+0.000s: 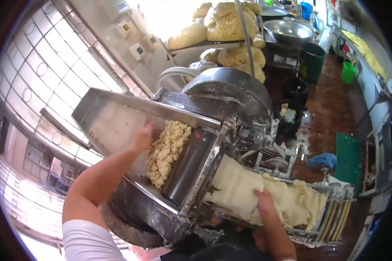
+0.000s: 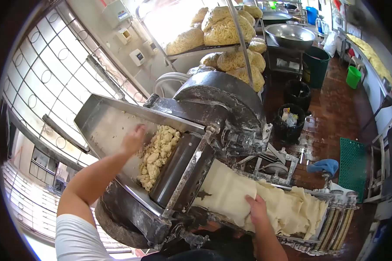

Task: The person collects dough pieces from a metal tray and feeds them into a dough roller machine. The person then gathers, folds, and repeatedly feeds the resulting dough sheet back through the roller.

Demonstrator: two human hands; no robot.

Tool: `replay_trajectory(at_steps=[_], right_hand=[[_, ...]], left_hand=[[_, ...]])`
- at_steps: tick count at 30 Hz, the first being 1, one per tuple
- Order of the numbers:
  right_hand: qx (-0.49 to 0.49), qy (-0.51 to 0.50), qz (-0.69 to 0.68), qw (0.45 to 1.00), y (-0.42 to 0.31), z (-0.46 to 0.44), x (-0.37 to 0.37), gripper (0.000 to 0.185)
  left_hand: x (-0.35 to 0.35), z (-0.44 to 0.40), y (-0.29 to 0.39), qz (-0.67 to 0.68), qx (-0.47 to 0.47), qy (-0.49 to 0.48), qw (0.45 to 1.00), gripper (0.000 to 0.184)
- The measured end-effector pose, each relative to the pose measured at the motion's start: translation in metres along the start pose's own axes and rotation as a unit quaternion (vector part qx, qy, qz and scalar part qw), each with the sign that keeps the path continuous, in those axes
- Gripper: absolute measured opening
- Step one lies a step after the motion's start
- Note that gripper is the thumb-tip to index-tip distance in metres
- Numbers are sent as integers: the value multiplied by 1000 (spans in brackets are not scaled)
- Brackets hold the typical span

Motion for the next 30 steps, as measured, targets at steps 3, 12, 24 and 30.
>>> replay_trajectory(at_steps=[3,12,24,30], right_hand=[[-57,34,94,993,-21,14,-22,26],[-356,227,442,792,-67,43,-43,25],[169,-157,-137,963,11,-42,181,60],[230,-289,-220,903,46,-68,236,57]], left_hand=[[-38,-25,-37,-307,-68,15,949,62],[63,35,25,-12,6,-48,999,71],[-9,57,-41,5,-142,-345,928,41],[3,89,36,-3,-197,-357,913,37]])
Point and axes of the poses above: each hand's wrist, its own z-axis away from the middle knuckle, its own x-axis out of the palm, y = z × x, the point moved 3 cm from there along -z, towards the middle knuckle, and after that the axes turned 3 degrees about y, right-handed, at the moved point
